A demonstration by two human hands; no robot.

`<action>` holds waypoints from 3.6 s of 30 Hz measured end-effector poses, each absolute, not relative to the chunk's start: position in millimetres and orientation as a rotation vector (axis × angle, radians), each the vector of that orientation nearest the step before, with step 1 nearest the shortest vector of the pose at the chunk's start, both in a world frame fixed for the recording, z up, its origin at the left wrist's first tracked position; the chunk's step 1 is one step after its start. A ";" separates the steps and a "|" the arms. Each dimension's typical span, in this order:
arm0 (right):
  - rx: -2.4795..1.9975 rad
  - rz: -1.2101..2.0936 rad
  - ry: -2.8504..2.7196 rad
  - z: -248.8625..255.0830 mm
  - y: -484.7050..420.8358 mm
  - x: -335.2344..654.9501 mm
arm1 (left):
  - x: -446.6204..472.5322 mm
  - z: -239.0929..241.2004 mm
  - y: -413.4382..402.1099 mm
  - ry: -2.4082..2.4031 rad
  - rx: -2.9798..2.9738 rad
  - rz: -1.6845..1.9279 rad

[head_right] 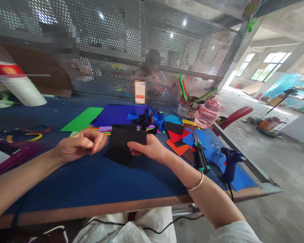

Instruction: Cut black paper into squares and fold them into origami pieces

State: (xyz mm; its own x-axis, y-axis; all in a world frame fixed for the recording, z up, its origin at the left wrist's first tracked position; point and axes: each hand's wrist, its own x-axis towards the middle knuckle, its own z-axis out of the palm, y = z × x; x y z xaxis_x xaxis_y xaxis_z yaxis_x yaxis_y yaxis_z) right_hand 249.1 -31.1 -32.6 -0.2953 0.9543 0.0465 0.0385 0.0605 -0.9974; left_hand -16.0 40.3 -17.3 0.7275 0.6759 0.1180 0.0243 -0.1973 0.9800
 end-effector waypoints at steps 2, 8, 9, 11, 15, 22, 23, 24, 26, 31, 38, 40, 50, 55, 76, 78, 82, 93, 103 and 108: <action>-1.058 1.293 -1.463 -31.5 -28.9 252.2 | -15.6 -15.9 42.3 0.593 1.675 0.711; -1.013 1.255 -1.481 -38.8 -33.1 242.7 | 4.1 -31.0 25.2 0.706 1.676 0.692; -1.007 1.274 -1.502 -41.1 -34.6 239.8 | 7.0 -33.9 21.2 0.708 1.680 0.672; -1.005 1.310 -1.546 -45.4 -37.2 235.5 | 10.5 -37.9 15.1 0.715 1.689 0.636; -1.044 1.317 -1.597 -50.8 -39.0 233.4 | 11.7 -40.2 11.7 0.742 1.685 0.613; -1.092 1.355 -1.548 -50.3 -39.2 235.3 | 12.2 -37.1 10.2 0.763 1.660 0.652; -1.088 1.371 -1.525 -48.8 -39.0 235.5 | 11.9 -35.9 10.4 0.764 1.657 0.664; -1.079 1.388 -1.498 -46.9 -38.5 235.8 | 11.3 -34.6 11.1 0.766 1.654 0.679; -1.064 1.415 -1.450 -42.0 -37.5 236.9 | 9.5 -31.6 13.5 0.773 1.649 0.712; -1.088 1.399 -1.432 -30.8 -37.5 239.8 | 5.1 -24.0 20.0 0.787 1.645 0.768; -1.103 1.339 -1.414 -28.8 -32.3 249.0 | -5.9 -14.4 32.1 0.794 1.656 0.854; -1.107 1.266 -1.374 -29.8 -27.4 255.3 | -12.1 -11.2 37.7 0.795 1.664 0.876; -1.046 1.287 -1.536 -33.7 -34.1 246.9 | -8.1 -10.4 29.3 0.698 1.908 0.399; -1.048 1.322 -1.668 -31.5 -40.9 240.9 | -6.9 -10.4 27.8 0.630 2.017 0.309; -1.092 0.965 -1.782 -54.8 -50.1 229.9 | 6.4 -25.5 9.7 0.767 1.721 0.560; -1.091 0.928 -1.801 -54.7 -50.5 229.9 | 6.6 -25.8 9.0 0.746 1.720 0.551; -1.076 0.898 -1.815 -55.6 -49.3 230.1 | 7.3 -28.0 9.1 0.714 1.729 0.545; -1.158 0.841 -1.794 -50.9 -47.0 235.8 | 7.0 -22.5 13.0 0.857 1.717 0.654; -1.118 1.234 -1.521 -53.6 -26.8 245.1 | 2.7 -23.6 17.2 0.921 1.612 0.745; -1.070 1.255 -1.496 -52.6 -27.5 243.6 | 4.3 -15.2 12.0 0.886 1.611 0.659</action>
State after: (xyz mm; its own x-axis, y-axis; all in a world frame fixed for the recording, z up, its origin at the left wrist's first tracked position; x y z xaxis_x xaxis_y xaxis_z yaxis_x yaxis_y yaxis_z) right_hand 243.6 -27.5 -52.6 -0.2379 0.9665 0.0961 0.0732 0.1165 -0.9905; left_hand 4.3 12.0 -15.2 0.5609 0.8270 -0.0390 0.2008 -0.0901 0.9755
